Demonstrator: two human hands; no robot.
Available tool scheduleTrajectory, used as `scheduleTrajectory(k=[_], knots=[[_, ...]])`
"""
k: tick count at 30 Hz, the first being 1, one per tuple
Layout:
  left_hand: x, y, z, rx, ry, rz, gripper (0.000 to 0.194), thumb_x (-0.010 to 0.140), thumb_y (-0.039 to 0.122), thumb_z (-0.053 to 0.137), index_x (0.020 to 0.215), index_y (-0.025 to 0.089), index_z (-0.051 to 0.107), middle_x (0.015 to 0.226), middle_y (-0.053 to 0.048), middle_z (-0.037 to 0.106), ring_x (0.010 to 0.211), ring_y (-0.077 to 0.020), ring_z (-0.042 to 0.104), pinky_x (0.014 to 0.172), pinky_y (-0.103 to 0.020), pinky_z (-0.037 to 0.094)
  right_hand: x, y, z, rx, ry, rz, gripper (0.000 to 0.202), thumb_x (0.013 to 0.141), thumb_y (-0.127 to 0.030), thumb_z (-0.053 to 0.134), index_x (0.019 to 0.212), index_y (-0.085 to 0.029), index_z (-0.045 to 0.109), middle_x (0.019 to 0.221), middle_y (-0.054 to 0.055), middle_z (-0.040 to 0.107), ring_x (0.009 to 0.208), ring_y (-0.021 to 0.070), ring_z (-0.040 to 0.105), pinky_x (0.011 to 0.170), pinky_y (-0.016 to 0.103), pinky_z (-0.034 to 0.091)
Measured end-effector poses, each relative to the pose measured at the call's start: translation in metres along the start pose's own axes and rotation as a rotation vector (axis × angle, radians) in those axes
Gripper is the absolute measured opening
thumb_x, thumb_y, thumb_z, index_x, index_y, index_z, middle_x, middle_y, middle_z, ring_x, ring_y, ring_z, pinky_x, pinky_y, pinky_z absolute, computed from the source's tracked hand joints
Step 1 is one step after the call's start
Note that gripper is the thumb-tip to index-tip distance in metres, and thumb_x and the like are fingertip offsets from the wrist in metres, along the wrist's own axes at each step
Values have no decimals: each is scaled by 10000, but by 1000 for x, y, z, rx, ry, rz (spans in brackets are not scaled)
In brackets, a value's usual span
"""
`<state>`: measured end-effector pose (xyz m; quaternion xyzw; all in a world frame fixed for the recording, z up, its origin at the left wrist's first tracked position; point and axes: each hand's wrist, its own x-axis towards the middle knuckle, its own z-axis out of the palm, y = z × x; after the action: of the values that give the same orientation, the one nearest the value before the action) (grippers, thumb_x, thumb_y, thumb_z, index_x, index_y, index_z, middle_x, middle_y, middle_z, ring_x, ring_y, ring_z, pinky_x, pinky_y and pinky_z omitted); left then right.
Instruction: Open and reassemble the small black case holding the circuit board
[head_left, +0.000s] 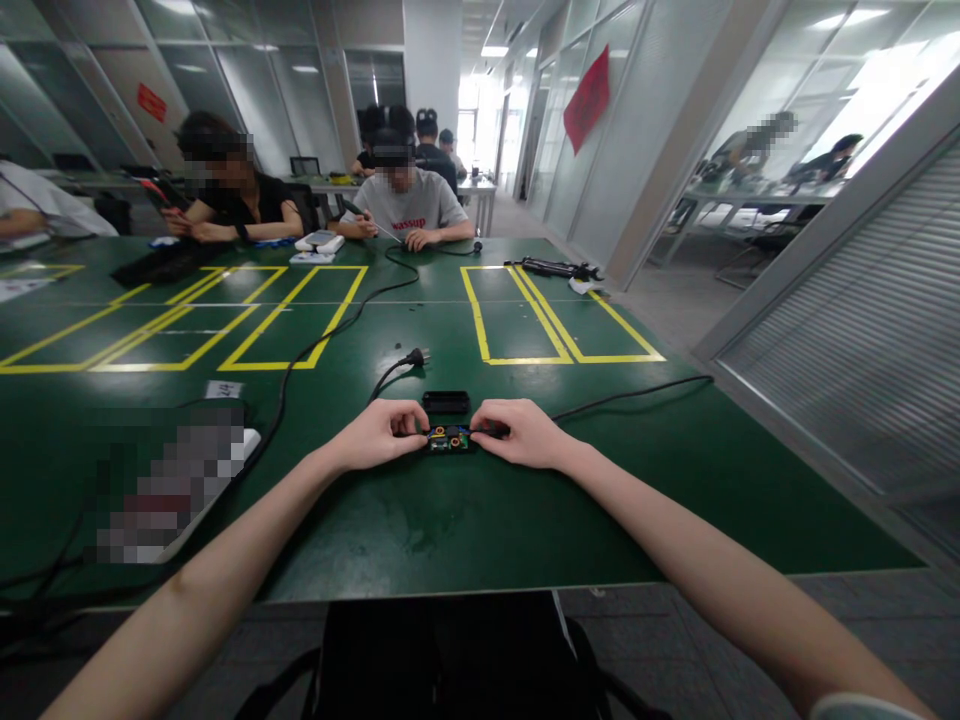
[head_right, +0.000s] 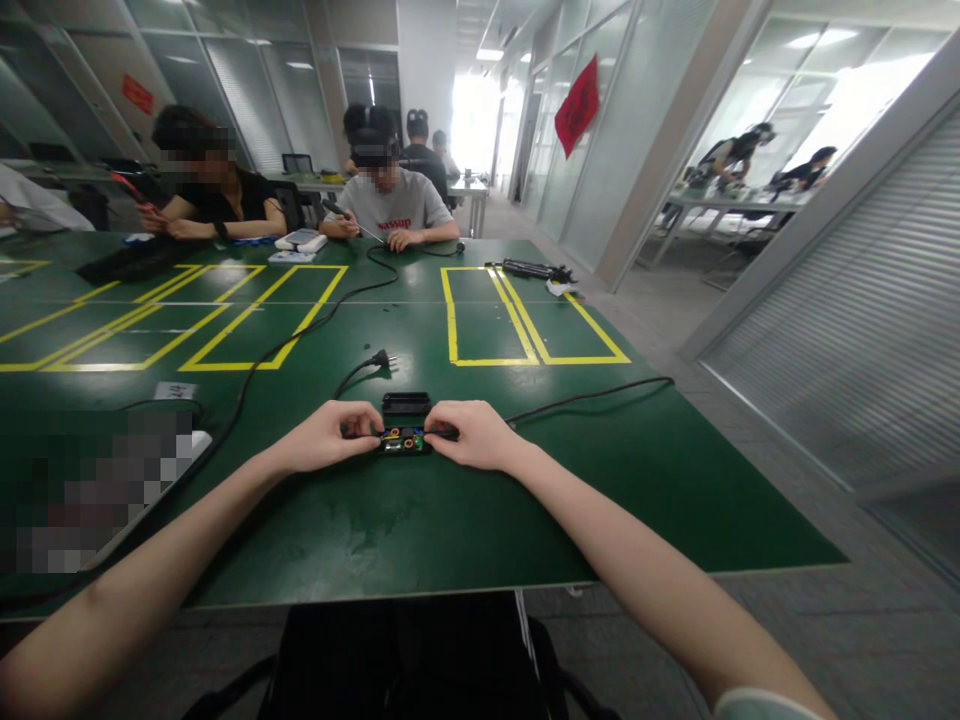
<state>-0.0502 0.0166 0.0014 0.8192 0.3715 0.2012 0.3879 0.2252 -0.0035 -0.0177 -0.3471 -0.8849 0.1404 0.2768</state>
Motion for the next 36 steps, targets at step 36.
scheduleTrajectory(k=[36], knots=[[10, -14, 11, 362, 468, -62, 246, 872, 333, 649, 1017, 212, 808, 901, -52, 767, 882, -239, 686, 815, -346, 539, 13, 26, 15, -201, 178, 163, 227, 988, -261, 615, 1125, -190, 780, 1067, 116, 721, 993, 249, 653, 862, 393, 519]])
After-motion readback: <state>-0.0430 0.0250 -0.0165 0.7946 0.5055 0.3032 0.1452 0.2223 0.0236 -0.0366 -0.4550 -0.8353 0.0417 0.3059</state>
